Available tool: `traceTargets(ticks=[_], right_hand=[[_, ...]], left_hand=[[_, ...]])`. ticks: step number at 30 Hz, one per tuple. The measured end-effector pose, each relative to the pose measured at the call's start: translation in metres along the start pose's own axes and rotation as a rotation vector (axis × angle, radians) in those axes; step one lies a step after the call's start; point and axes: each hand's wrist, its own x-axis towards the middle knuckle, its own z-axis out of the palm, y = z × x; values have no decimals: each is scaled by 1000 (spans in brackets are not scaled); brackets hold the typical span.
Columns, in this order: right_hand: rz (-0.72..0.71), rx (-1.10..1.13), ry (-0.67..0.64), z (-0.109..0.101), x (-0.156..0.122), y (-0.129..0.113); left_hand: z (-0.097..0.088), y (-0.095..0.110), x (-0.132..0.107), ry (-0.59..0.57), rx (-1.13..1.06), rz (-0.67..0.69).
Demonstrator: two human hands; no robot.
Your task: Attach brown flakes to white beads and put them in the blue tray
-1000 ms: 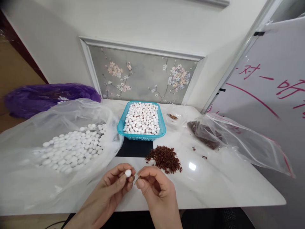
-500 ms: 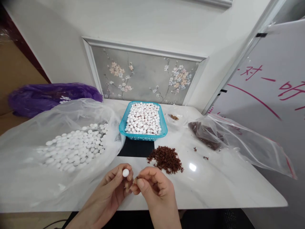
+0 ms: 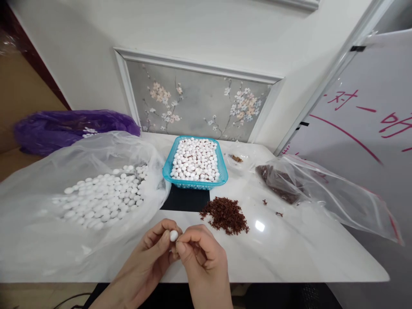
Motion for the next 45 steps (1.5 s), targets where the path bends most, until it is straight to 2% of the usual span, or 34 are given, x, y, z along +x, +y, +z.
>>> traceTargets(ticks=[15,33,45], right_hand=[[15,-76,-5,-2,-2,-2],[37,-45,2,-1,1,0],[196,2,44,-3,2,2]], left_hand=[[1,-1,-1,46,46,50],[1,-3,-1,60,73,101],[1,-3,-1,49,139,136]])
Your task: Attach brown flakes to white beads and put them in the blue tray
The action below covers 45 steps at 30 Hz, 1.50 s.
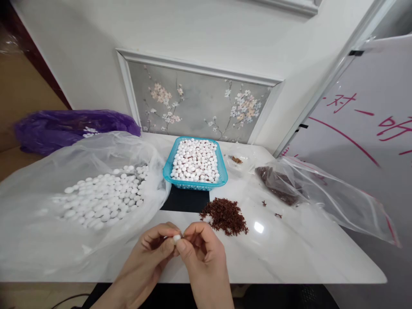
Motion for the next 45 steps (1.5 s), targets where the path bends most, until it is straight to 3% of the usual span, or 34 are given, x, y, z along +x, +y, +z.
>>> traceTargets(ticks=[15,19,28,37,45], right_hand=[[-29,-48,-16,-1,2,-1],[-44,-52,-109,-6,1,-6],[-217,-339,-294,-20,3,-18],[-296,-419,-252,-23,3,-18],[-365,-466,-206,-21,0,-17]], left_hand=[[4,2,3,12,49,32],[5,3,3,7,-27,-25],[11,6,-1,-17,12,-42],[6,1,1,-82,99,-26],[11,2,0,37,199,-6]])
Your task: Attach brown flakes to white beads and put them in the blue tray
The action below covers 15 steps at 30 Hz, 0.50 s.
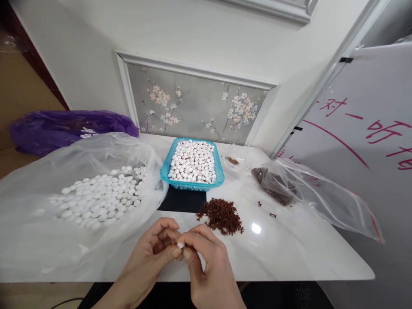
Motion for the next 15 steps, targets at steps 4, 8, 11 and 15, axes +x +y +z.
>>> traceTargets(ticks=[4,8,11,15], right_hand=[[-1,-16,26,6,-1,2],[0,34,39,2,-5,8],[40,-34,156,-19,-9,23],[108,-368,379,-53,-10,49]], left_hand=[[-1,-1,1,15,30,11],[-2,-4,1,2,38,12],[1,-2,4,47,55,43],[12,16,25,136,223,166]])
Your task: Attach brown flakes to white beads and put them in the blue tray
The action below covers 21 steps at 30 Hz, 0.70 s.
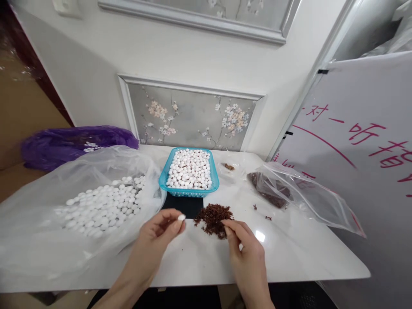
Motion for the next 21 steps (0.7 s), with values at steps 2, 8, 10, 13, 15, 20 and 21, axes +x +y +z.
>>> traceTargets(ticks=[2,8,10,13,15,20,21], right_hand=[[-41,-113,-14,-1,3,10],[-208,-464,-49,22,-5,20],[-230,-514,-62,25,-7,23],[-214,-516,-71,24,-6,26],[-193,-498,-67,22,-6,25],[-184,-455,77,22,-9,27],[-186,-457,111,23,-9,28]], left_hand=[[9,10,19,48,80,121],[28,24,60,107,241,293],[22,31,57,104,323,329],[-4,52,40,95,463,371],[-32,69,27,115,579,377],[-112,83,7,155,1361,224],[-124,81,5,158,1407,205]])
